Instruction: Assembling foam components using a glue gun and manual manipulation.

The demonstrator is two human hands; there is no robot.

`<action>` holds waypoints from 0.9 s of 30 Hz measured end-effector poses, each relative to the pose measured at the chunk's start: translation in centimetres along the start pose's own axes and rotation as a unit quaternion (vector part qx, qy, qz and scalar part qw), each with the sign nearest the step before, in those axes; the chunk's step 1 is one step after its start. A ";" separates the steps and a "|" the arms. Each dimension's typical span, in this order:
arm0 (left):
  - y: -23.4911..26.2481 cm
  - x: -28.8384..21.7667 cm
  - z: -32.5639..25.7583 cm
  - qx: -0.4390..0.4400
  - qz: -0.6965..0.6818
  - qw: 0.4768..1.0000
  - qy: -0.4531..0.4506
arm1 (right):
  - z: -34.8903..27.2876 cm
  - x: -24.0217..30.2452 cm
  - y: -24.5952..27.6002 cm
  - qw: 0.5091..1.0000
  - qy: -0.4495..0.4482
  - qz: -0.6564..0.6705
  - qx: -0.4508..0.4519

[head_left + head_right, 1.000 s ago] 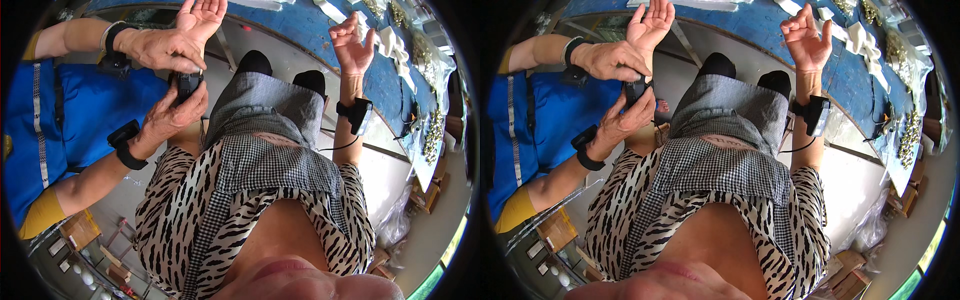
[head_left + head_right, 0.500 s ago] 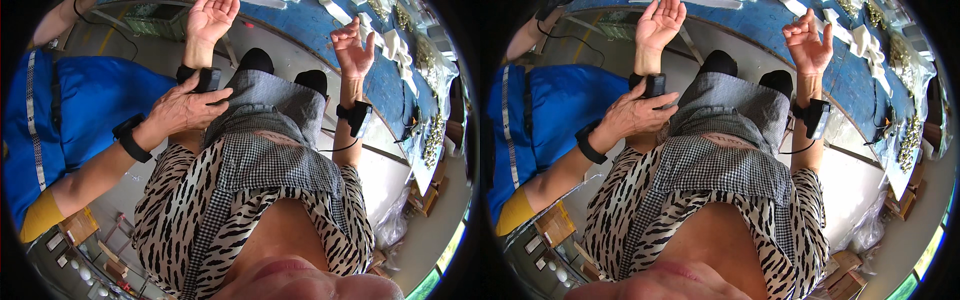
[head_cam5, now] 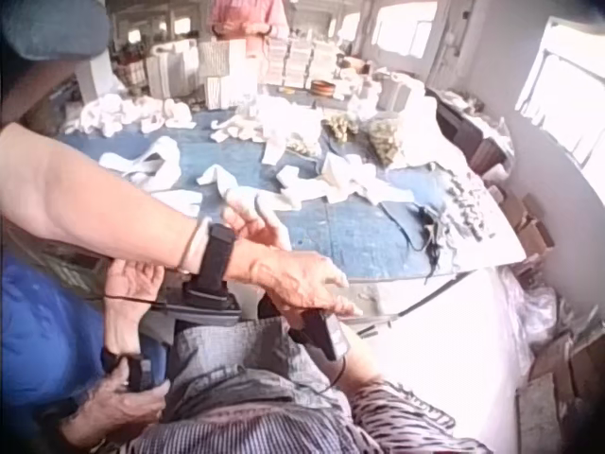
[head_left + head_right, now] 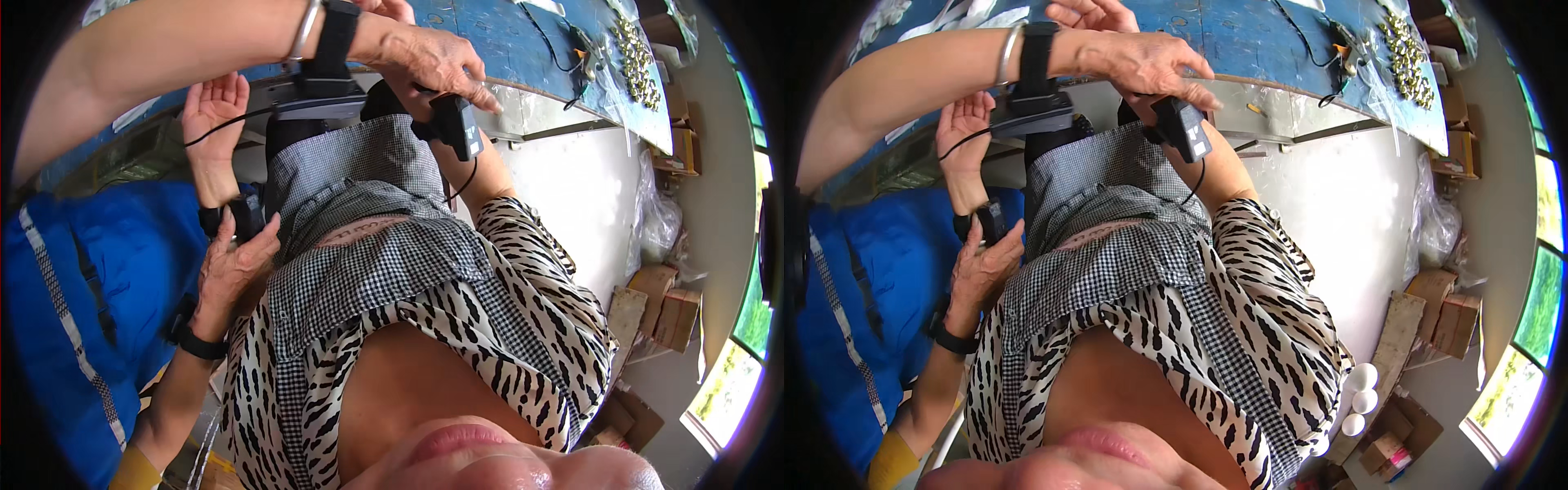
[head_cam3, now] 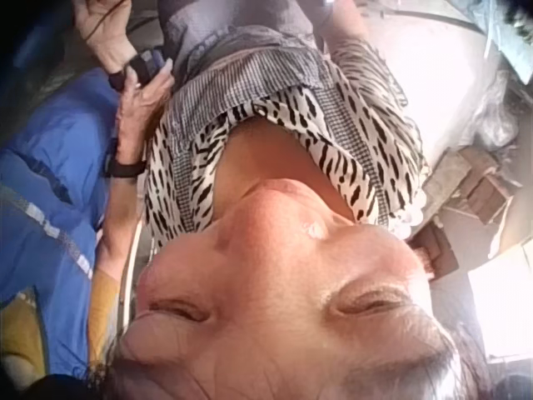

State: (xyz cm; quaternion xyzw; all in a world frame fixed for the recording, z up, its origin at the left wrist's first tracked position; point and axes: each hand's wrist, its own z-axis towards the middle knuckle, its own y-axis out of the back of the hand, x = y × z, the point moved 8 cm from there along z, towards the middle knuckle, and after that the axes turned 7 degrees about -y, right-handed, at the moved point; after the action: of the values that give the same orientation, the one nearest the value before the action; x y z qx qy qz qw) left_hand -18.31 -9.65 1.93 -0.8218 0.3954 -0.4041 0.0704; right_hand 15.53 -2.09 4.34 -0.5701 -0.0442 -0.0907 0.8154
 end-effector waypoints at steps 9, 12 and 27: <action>1.6 -8.3 5.6 0.070 0.700 0.699 -0.131 | 0.6 -2.2 1.5 0.995 0.009 -0.095 -0.024; -2.1 -9.5 12.7 0.140 0.692 0.664 -0.245 | 0.4 -2.8 3.6 0.989 0.010 -0.069 -0.130; -4.2 -1.6 11.5 0.103 0.254 0.949 0.157 | 0.3 -1.2 4.0 0.996 0.015 -0.069 -0.056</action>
State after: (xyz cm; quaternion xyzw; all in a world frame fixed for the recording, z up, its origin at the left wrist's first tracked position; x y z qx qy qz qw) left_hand -8.11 -7.97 -4.86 -0.6084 0.5536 -0.5355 0.1915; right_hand 15.14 -0.40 0.49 -0.6088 -0.0663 -0.1571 0.7748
